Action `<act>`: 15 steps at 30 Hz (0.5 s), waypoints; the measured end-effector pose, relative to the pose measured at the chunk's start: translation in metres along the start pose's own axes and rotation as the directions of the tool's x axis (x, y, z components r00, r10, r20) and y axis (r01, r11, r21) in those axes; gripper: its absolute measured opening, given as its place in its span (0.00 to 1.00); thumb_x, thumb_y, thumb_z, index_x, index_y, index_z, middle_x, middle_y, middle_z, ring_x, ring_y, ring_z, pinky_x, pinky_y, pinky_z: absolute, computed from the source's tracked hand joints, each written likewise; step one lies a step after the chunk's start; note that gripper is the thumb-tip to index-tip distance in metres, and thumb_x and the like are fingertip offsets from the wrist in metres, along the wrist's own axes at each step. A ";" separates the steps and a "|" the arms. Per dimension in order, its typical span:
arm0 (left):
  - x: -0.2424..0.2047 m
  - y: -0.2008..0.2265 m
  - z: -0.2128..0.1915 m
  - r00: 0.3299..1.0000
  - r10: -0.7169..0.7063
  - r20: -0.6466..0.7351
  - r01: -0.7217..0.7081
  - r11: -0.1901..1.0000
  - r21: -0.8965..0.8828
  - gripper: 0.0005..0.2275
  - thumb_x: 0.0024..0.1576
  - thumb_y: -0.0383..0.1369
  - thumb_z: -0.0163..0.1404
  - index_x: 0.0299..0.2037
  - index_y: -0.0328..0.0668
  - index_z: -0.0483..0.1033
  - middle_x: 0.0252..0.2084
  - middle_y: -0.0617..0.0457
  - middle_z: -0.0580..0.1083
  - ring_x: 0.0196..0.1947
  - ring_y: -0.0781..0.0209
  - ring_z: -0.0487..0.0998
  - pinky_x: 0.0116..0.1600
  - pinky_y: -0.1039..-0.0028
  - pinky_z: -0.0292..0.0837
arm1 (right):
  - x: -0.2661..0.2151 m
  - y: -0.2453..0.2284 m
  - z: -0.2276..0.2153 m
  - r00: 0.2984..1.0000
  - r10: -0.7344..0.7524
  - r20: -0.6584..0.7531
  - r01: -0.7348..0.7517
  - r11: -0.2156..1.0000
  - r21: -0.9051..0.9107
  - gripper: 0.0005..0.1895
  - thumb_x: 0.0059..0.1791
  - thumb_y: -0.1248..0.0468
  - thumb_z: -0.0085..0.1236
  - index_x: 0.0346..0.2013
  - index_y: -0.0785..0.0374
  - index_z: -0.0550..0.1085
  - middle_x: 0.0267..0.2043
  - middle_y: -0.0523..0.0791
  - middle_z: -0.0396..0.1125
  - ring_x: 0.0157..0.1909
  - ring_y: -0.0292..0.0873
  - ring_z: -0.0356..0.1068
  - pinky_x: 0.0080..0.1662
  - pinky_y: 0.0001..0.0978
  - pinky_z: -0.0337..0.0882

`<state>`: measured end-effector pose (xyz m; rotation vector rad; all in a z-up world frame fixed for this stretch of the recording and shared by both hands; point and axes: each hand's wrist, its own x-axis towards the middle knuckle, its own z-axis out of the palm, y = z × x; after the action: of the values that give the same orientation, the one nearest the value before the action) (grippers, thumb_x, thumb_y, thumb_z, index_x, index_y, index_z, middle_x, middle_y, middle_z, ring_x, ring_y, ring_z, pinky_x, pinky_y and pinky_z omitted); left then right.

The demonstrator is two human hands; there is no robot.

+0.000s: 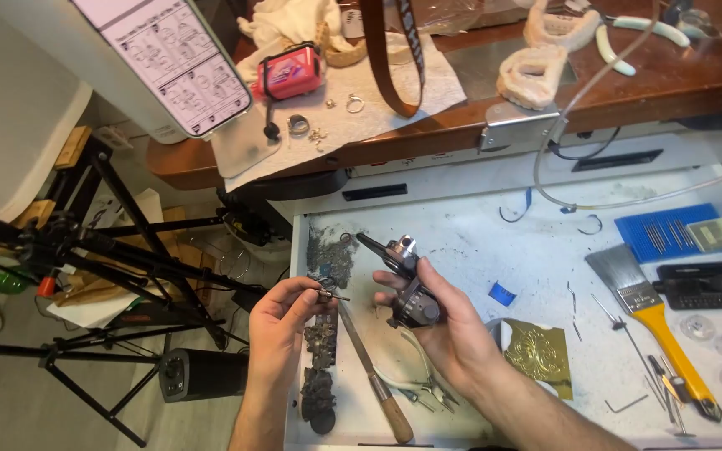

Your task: Assembling a precision mechanical tool by following digital instructions and fastening small components with a hex key.

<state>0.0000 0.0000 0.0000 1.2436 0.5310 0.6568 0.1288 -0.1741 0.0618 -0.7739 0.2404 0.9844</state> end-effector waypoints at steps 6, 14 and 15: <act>-0.004 0.012 0.006 0.999 0.051 -0.002 -0.051 0.999 -0.013 0.06 0.55 0.26 0.55 0.38 0.30 0.78 0.30 0.44 0.77 0.31 0.49 0.83 0.42 0.64 0.82 | -0.012 -0.004 0.005 0.999 -0.038 -0.003 0.038 0.994 -0.106 0.26 0.51 0.62 0.42 0.60 0.76 0.70 0.54 0.65 0.71 0.44 0.57 0.69 0.55 0.42 0.63; -0.014 0.018 0.014 0.995 0.087 0.046 -0.085 0.995 -0.054 0.06 0.56 0.27 0.55 0.39 0.30 0.78 0.32 0.45 0.77 0.32 0.50 0.82 0.44 0.64 0.82 | -0.010 -0.009 -0.015 0.936 -0.119 0.332 0.128 0.992 -0.005 0.32 0.52 0.52 0.42 0.60 0.77 0.67 0.52 0.67 0.70 0.45 0.57 0.73 0.43 0.43 0.71; -0.018 0.020 0.016 0.988 0.136 0.079 -0.128 0.987 -0.094 0.07 0.55 0.27 0.56 0.39 0.29 0.78 0.32 0.45 0.77 0.32 0.49 0.82 0.44 0.63 0.83 | -0.016 -0.013 -0.009 0.942 -0.073 0.326 0.068 0.997 0.026 0.35 0.52 0.48 0.38 0.63 0.74 0.66 0.54 0.67 0.69 0.50 0.60 0.71 0.52 0.47 0.66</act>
<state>-0.0045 -0.0202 0.0236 1.2244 0.3472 0.7276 0.1317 -0.1948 0.0693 -0.5899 -0.0684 1.0251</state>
